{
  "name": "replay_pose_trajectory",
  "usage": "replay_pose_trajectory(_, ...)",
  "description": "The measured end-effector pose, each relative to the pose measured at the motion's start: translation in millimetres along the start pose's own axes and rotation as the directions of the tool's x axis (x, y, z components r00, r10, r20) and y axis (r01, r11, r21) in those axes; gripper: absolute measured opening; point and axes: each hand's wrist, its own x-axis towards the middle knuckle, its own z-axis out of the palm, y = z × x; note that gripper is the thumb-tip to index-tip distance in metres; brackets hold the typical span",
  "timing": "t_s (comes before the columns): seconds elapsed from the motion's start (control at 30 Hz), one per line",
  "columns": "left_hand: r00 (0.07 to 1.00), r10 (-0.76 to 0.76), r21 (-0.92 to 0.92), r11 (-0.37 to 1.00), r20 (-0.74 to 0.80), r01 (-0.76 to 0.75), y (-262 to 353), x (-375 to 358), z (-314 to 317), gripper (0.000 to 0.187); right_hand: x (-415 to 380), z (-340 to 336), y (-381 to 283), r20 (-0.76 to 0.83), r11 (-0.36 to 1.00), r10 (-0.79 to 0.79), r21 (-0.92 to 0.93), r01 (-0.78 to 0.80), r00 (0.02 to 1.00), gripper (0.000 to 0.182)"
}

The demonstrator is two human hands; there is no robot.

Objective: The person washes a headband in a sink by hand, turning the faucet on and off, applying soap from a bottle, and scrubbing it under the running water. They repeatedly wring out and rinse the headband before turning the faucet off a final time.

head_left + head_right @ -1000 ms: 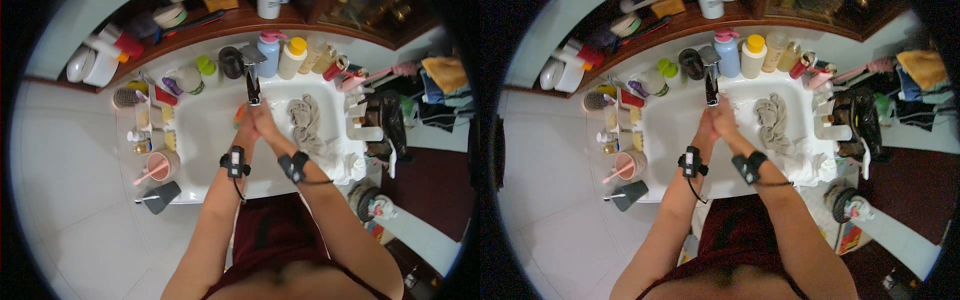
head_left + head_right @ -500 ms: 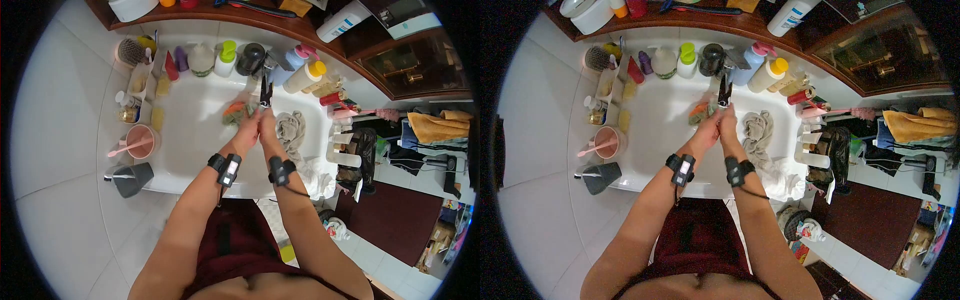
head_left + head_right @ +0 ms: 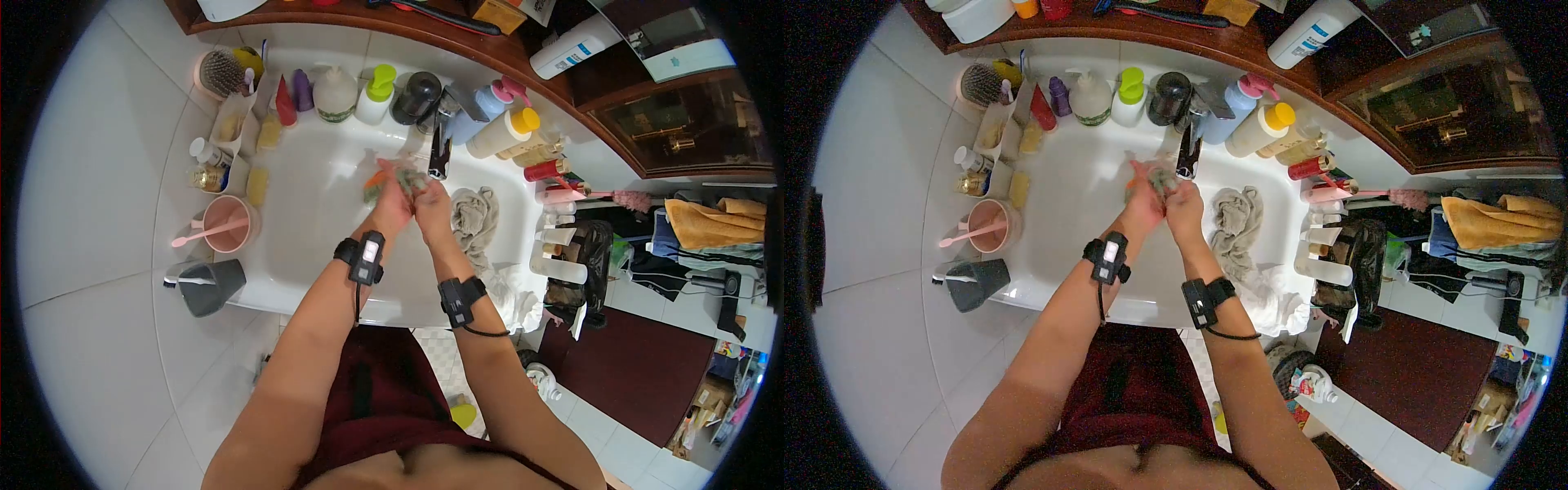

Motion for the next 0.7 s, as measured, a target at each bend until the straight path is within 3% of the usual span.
replay_pose_trajectory(0.03,1.000,0.015,-0.074,0.997,-0.009,-0.016,4.0,4.2,-8.2,0.068,-9.4,6.8,-6.8,0.010,0.986,-0.037,0.161,0.035,0.999,0.020)
replay_pose_trajectory(0.07,0.985,-0.077,-0.137,0.989,-0.157,0.055,9.8,3.8,-2.5,0.063,-18.7,12.3,-17.3,0.015,0.946,-0.075,0.316,0.067,0.997,0.018)
replay_pose_trajectory(0.13,0.998,-0.026,-0.063,0.998,-0.060,0.023,-0.7,26.2,-27.8,0.054,-33.5,14.4,-31.6,0.053,0.982,-0.049,0.185,0.038,0.997,0.019)
replay_pose_trajectory(0.2,0.986,0.160,0.034,0.987,-0.043,-0.158,-6.3,27.6,-23.0,0.045,-33.1,13.6,-32.1,0.020,0.998,-0.063,0.015,0.063,0.998,0.022)
replay_pose_trajectory(0.23,0.976,0.167,-0.089,0.984,0.138,-0.156,-10.6,22.8,-25.2,0.031,-27.7,13.7,-30.3,-0.031,0.991,-0.099,-0.091,0.096,0.995,0.025)
replay_pose_trajectory(0.33,0.961,0.276,0.108,0.957,-0.035,-0.271,-15.0,2.0,-2.9,0.027,-20.2,19.4,-42.1,-0.161,0.954,-0.167,-0.277,0.118,0.973,0.032)
replay_pose_trajectory(0.43,0.955,0.271,0.277,0.933,-0.119,-0.230,-18.0,0.8,-1.9,0.044,-10.7,17.5,-37.6,-0.227,0.931,-0.188,-0.351,0.100,0.955,0.035)
replay_pose_trajectory(0.53,0.965,0.263,0.273,0.930,-0.019,-0.248,-31.1,28.3,-34.1,0.043,1.2,9.7,-11.7,-0.213,0.918,-0.177,-0.389,0.083,0.961,0.033)
replay_pose_trajectory(0.57,0.964,0.251,0.274,0.937,-0.092,-0.218,-28.5,22.6,-27.6,0.042,3.5,6.6,-6.6,-0.198,0.913,-0.169,-0.401,0.077,0.965,0.032)
replay_pose_trajectory(0.63,0.945,0.224,0.264,0.951,-0.237,-0.160,-19.8,5.3,-6.8,0.041,1.2,-4.2,-23.8,-0.128,0.963,0.115,-0.227,-0.142,0.985,0.030)
replay_pose_trajectory(0.67,0.953,0.230,0.275,0.946,-0.198,-0.171,-18.1,5.4,-7.3,0.042,0.0,-11.4,-31.7,-0.076,0.955,0.251,-0.144,-0.260,0.965,0.029)
replay_pose_trajectory(0.7,0.959,0.236,0.284,0.941,-0.159,-0.184,-15.1,6.4,-9.8,0.042,4.0,-22.4,-20.1,-0.012,0.965,0.205,-0.167,-0.204,0.979,0.030)
